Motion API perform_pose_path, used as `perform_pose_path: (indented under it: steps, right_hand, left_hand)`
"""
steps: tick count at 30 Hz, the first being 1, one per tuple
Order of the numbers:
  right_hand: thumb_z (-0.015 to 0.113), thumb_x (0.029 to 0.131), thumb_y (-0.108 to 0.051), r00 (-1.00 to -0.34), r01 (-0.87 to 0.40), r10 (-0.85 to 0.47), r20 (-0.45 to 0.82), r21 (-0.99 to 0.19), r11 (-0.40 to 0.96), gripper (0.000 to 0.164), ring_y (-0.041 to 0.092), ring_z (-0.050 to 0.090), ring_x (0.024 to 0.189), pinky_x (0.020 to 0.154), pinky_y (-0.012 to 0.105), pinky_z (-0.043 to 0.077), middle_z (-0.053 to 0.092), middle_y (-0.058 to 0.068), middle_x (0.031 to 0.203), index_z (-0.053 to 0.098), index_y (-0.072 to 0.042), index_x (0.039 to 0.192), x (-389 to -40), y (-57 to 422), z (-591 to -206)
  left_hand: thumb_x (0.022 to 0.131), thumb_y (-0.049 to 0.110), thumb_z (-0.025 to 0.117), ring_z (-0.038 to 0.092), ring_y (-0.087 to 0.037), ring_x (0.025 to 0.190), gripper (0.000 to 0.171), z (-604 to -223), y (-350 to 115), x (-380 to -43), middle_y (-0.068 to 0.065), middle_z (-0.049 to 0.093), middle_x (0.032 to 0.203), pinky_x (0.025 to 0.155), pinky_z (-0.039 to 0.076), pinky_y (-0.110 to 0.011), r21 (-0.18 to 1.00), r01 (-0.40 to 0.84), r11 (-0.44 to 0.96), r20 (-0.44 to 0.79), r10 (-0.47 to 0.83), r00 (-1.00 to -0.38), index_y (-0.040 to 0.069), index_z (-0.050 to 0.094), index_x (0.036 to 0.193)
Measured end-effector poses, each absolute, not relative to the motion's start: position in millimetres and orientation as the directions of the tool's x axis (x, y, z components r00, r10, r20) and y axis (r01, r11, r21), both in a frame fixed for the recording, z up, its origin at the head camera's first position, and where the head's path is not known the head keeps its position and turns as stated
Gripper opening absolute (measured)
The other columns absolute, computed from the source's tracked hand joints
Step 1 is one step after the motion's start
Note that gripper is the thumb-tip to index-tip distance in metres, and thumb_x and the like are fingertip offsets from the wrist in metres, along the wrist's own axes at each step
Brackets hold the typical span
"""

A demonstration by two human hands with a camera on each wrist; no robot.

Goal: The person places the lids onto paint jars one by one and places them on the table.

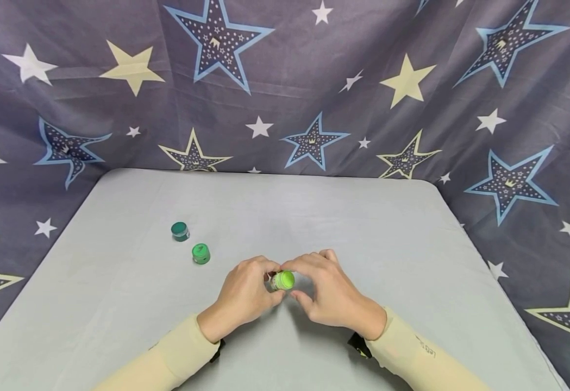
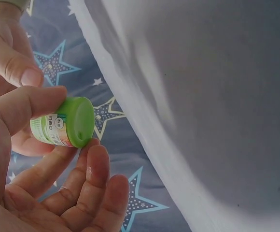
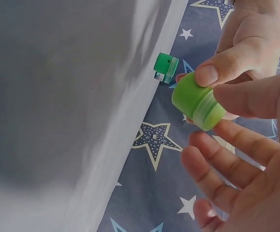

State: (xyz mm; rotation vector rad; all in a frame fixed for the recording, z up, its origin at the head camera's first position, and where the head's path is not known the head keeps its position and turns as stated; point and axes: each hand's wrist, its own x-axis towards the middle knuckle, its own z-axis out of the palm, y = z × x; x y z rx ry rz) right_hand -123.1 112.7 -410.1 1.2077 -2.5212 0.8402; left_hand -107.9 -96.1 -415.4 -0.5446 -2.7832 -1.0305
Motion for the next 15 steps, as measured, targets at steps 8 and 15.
perform_pose_path:
  steps: [8, 15]
  right_hand:
    - [0.087, 0.077, -0.008, -0.626, -0.78, -0.63, 0.46, -0.383, 0.495, 0.041, 0.01, 0.065, 0.1, 0.092, 0.038, 0.036, 0.073, -0.007, 0.108, 0.073, -0.016, 0.115, -123.2, 111.7, -410.4]
    - [0.087, 0.079, -0.014, -0.648, -0.762, -0.602, 0.466, -0.406, 0.505, 0.031, 0.014, 0.065, 0.086, 0.086, 0.036, 0.034, 0.069, -0.008, 0.092, 0.074, -0.017, 0.106, -122.6, 110.9, -412.2]
  left_hand:
    - [0.071, 0.016, 0.094, 0.058, -0.012, 0.075, 0.031, -413.7, -95.9, -106.5, 0.009, 0.065, 0.084, 0.062, 0.045, -0.026, 0.612, 0.376, 0.695, 0.233, 0.295, -0.927, 0.015, 0.079, 0.098]
    - [0.071, 0.016, 0.095, 0.06, -0.015, 0.077, 0.031, -413.1, -95.6, -105.3, 0.008, 0.065, 0.084, 0.063, 0.046, -0.028, 0.628, 0.366, 0.687, 0.222, 0.293, -0.93, 0.016, 0.079, 0.098]
